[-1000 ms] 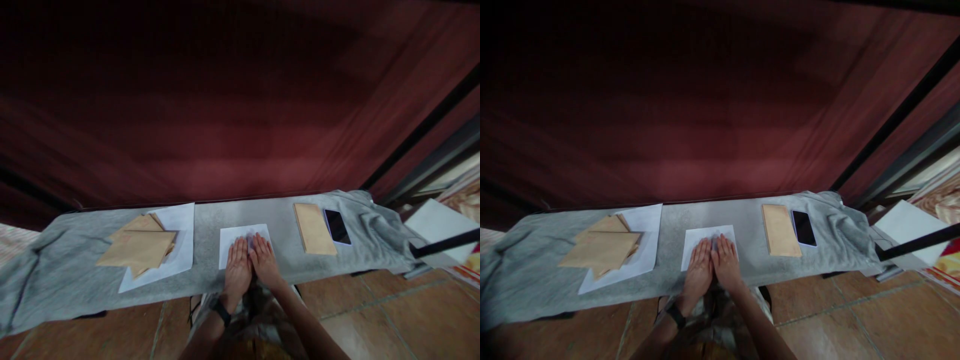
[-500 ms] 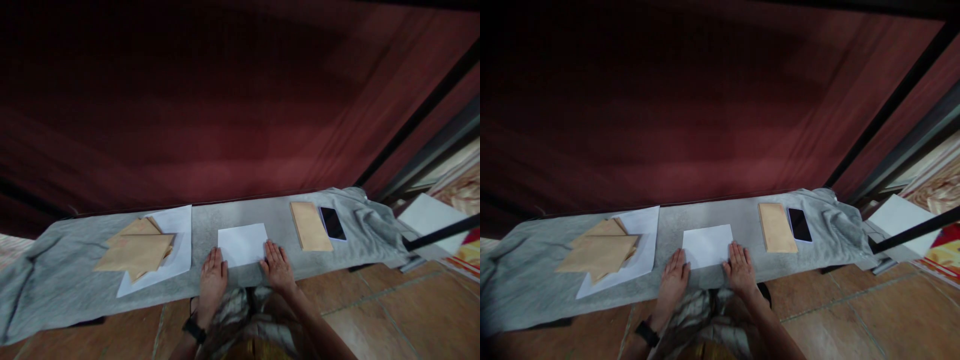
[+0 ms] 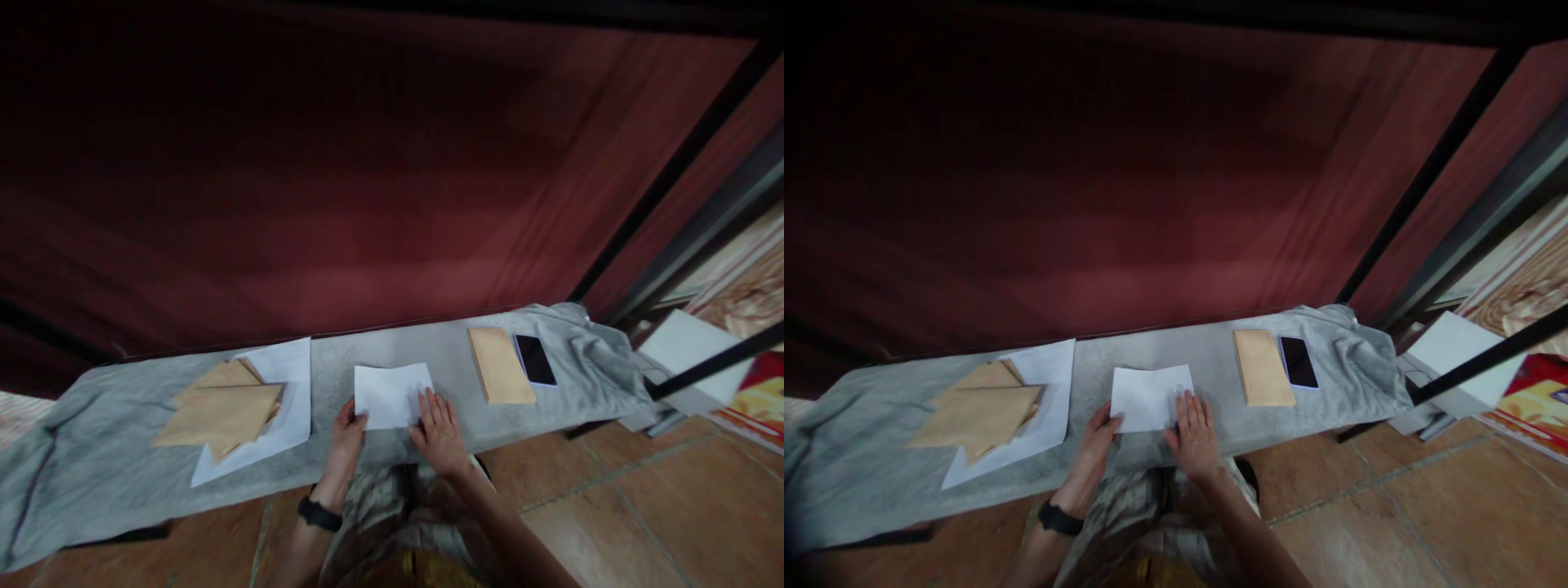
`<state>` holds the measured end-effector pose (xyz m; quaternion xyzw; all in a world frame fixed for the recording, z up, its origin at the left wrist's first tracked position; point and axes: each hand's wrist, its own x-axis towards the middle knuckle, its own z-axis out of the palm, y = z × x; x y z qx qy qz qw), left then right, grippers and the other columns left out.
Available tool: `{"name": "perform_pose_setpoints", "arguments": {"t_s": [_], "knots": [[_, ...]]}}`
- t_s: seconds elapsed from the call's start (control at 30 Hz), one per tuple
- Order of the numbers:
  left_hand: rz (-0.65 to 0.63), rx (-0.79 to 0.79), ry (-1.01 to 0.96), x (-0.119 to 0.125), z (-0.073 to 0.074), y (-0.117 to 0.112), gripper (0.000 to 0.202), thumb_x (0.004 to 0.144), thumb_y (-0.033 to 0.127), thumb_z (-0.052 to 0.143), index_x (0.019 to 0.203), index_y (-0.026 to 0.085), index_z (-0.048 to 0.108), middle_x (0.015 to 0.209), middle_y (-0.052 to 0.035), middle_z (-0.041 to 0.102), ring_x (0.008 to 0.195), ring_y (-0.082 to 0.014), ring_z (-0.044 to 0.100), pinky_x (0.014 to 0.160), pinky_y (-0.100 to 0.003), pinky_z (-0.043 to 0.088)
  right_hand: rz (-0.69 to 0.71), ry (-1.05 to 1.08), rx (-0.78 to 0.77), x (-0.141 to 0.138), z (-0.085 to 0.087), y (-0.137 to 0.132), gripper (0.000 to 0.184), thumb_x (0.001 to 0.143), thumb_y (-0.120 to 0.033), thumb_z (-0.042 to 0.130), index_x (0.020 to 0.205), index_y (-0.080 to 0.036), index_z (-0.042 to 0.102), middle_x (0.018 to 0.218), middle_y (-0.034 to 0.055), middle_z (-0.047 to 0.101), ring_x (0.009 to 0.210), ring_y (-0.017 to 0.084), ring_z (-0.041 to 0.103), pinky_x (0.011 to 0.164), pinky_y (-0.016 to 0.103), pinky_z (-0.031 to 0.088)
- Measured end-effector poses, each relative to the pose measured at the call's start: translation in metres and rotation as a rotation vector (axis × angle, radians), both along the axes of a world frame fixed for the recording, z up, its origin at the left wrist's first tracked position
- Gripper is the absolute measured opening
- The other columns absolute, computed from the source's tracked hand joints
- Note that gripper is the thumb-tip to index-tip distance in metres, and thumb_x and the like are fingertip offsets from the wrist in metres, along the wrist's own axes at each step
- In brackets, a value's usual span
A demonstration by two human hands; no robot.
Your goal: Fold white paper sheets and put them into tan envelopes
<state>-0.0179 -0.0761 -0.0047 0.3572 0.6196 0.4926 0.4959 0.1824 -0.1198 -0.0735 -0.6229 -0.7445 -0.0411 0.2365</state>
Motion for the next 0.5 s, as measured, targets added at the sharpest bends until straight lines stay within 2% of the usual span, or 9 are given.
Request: {"name": "perform_pose_setpoints", "arguments": {"t_s": [0.07, 0.13, 0.2, 0.27, 0.33, 0.37, 0.43, 0.5], "knots": [[-0.067, 0.049, 0.001, 0.012, 0.011, -0.005, 0.041, 0.066, 0.035, 0.073, 0.102, 0.016, 0.072, 0.085, -0.0046, 0.074, 0.07, -0.0189, 0.065, 0.057, -0.027, 0.047, 0.094, 0.09, -0.039, -0.017, 0.015, 0.001, 0.074, 0.098, -0.042, 0.053, 0.161, -0.014, 0.026, 0.163, 0.0148, 0.036, 0.149, 0.03, 0.037, 0.12, 0.051, 0.033], [-0.143, 0.104, -0.011, 0.025, 0.025, -0.008, 0.048, 0.069, 0.042, 0.073, 0.109, 0.016, 0.071, 0.096, -0.0072, 0.076, 0.08, -0.0214, 0.068, 0.062, -0.028, 0.05, 0.129, 0.257, -0.072, -0.031, 0.033, 0.006, 0.069, 0.098, -0.034, 0.05, 0.16, -0.015, 0.028, 0.163, 0.0129, 0.037, 0.148, 0.027, 0.039, 0.12, 0.048, 0.035], [-0.216, 0.161, -0.059, 0.034, 0.037, -0.008, 0.056, 0.079, 0.05, 0.067, 0.125, 0.018, 0.066, 0.12, -0.0108, 0.073, 0.103, -0.0254, 0.069, 0.077, -0.033, 0.055, 0.098, 0.519, -0.078, -0.036, 0.053, 0.015, 0.057, 0.101, -0.029, 0.039, 0.156, -0.016, 0.038, 0.159, 0.0116, 0.044, 0.143, 0.023, 0.045, 0.119, 0.043, 0.038], [-0.223, 0.187, -0.085, 0.039, 0.043, -0.006, 0.06, 0.091, 0.056, 0.054, 0.139, 0.021, 0.057, 0.145, -0.012, 0.06, 0.127, -0.0282, 0.06, 0.092, -0.039, 0.056, 0.047, 0.881, -0.084, -0.034, 0.071, 0.025, 0.052, 0.104, -0.038, 0.034, 0.149, -0.017, 0.049, 0.151, 0.0105, 0.055, 0.137, 0.023, 0.052, 0.117, 0.041, 0.041], [-0.184, 0.142, -0.018, 0.039, 0.041, -0.003, 0.062, 0.097, 0.057, 0.044, 0.148, 0.022, 0.048, 0.158, -0.0121, 0.046, 0.139, -0.0285, 0.051, 0.098, -0.042, 0.055, -0.019, 1.284, -0.111, -0.026, 0.085, 0.034, 0.056, 0.104, -0.052, 0.031, 0.139, -0.016, 0.058, 0.136, 0.0103, 0.066, 0.125, 0.024, 0.063, 0.108, 0.041, 0.05], [-0.178, 0.096, 0.03, 0.039, 0.036, -0.002, 0.063, 0.098, 0.056, 0.044, 0.151, 0.022, 0.043, 0.158, -0.0128, 0.045, 0.139, -0.0282, 0.051, 0.098, -0.041, 0.055, -0.038, 1.46, -0.117, -0.022, 0.089, 0.037, 0.06, 0.103, -0.058, 0.03, 0.135, -0.016, 0.059, 0.13, 0.0103, 0.07, 0.121, 0.025, 0.065, 0.102, 0.041, 0.054], [-0.221, 0.017, 0.073, 0.039, 0.021, -0.001, 0.065, 0.099, 0.051, 0.046, 0.155, 0.021, 0.035, 0.15, -0.0146, 0.055, 0.129, -0.0267, 0.061, 0.093, -0.039, 0.058, -0.05, 1.694, -0.103, -0.015, 0.089, 0.042, 0.064, 0.101, -0.065, 0.031, 0.132, -0.016, 0.059, 0.124, 0.0111, 0.072, 0.115, 0.026, 0.068, 0.091, 0.039, 0.059], [-0.278, 0.008, 0.009, 0.039, 0.002, 0.0, 0.066, 0.098, 0.045, 0.049, 0.156, 0.02, 0.032, 0.134, -0.0136, 0.067, 0.113, -0.0245, 0.07, 0.088, -0.037, 0.06, -0.075, 1.731, -0.079, -0.01, 0.077, 0.043, 0.062, 0.099, -0.065, 0.036, 0.131, -0.017, 0.059, 0.122, 0.0119, 0.072, 0.113, 0.026, 0.069, 0.084, 0.038, 0.061]]}}
